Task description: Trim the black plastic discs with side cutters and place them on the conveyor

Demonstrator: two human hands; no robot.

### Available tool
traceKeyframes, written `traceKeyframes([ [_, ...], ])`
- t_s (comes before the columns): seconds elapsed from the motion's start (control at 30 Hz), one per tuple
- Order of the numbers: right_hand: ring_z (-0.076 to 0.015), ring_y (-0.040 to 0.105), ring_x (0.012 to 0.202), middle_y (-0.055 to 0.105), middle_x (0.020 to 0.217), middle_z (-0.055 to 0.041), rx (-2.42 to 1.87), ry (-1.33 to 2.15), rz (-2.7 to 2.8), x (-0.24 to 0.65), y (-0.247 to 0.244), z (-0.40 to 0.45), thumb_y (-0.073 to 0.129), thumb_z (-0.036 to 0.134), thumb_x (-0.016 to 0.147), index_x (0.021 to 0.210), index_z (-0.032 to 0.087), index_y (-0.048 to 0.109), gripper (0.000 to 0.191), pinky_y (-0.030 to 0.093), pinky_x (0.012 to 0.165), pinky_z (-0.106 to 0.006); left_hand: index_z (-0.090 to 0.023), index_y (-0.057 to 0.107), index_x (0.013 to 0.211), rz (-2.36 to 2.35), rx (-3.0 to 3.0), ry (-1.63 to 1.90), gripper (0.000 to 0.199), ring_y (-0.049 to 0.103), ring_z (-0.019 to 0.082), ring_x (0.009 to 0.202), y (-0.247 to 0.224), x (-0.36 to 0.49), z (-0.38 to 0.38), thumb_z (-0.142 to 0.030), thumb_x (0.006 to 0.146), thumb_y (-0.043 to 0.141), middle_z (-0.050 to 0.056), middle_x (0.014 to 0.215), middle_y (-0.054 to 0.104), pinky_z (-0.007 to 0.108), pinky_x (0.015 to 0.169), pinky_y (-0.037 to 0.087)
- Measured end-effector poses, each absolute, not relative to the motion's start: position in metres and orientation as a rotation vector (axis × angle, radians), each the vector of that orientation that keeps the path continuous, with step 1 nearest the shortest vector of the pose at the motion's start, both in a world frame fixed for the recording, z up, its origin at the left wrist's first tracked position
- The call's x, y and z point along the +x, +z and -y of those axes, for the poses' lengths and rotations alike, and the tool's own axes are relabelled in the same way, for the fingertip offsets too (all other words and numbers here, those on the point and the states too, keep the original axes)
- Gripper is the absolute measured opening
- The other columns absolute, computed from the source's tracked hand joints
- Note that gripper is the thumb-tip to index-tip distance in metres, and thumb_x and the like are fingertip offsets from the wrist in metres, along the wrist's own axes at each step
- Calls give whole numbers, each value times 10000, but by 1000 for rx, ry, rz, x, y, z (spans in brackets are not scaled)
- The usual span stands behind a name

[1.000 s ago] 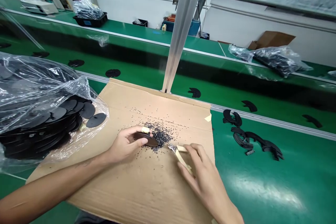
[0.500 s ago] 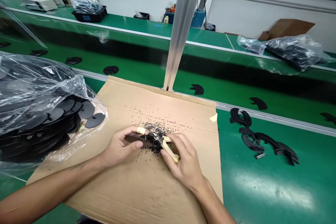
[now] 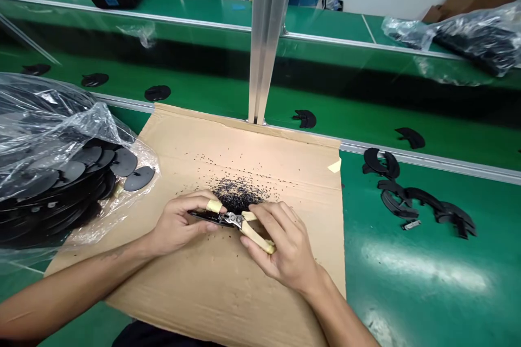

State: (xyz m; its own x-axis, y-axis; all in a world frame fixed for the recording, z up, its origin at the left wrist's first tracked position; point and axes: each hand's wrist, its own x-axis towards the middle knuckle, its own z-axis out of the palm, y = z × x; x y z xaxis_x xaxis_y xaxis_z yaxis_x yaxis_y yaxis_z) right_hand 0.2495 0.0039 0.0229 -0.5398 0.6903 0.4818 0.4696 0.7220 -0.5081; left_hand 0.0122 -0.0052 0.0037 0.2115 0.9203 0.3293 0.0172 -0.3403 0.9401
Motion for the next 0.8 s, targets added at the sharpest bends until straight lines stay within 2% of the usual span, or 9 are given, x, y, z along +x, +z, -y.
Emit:
traceKeyframes([
  [0.23,-218,656,848,701,1003,-112,-865,434,2240,247,24,-2,661,227,903,1261,185,570,372,570,709,-376,-158,772,959,-894,1630,1292,207,686,169,786,3,10,4,-321,832,782,88,863,751,297,719,570],
  [0.67,-182,630,745,669,855,-68,-911,510,2185,243,25,3,619,233,945,1170,179,626,232,527,637,-314,-157,760,915,-885,1568,1314,258,670,157,770,1,12,7,-394,818,788,68,830,734,280,707,548],
  [0.8,-210,627,776,683,888,-81,-988,333,2199,244,22,-1,655,267,917,1179,184,631,276,519,655,-346,-163,762,986,-922,1578,1297,259,675,162,801,2,12,7,-379,843,765,76,877,741,279,706,544],
])
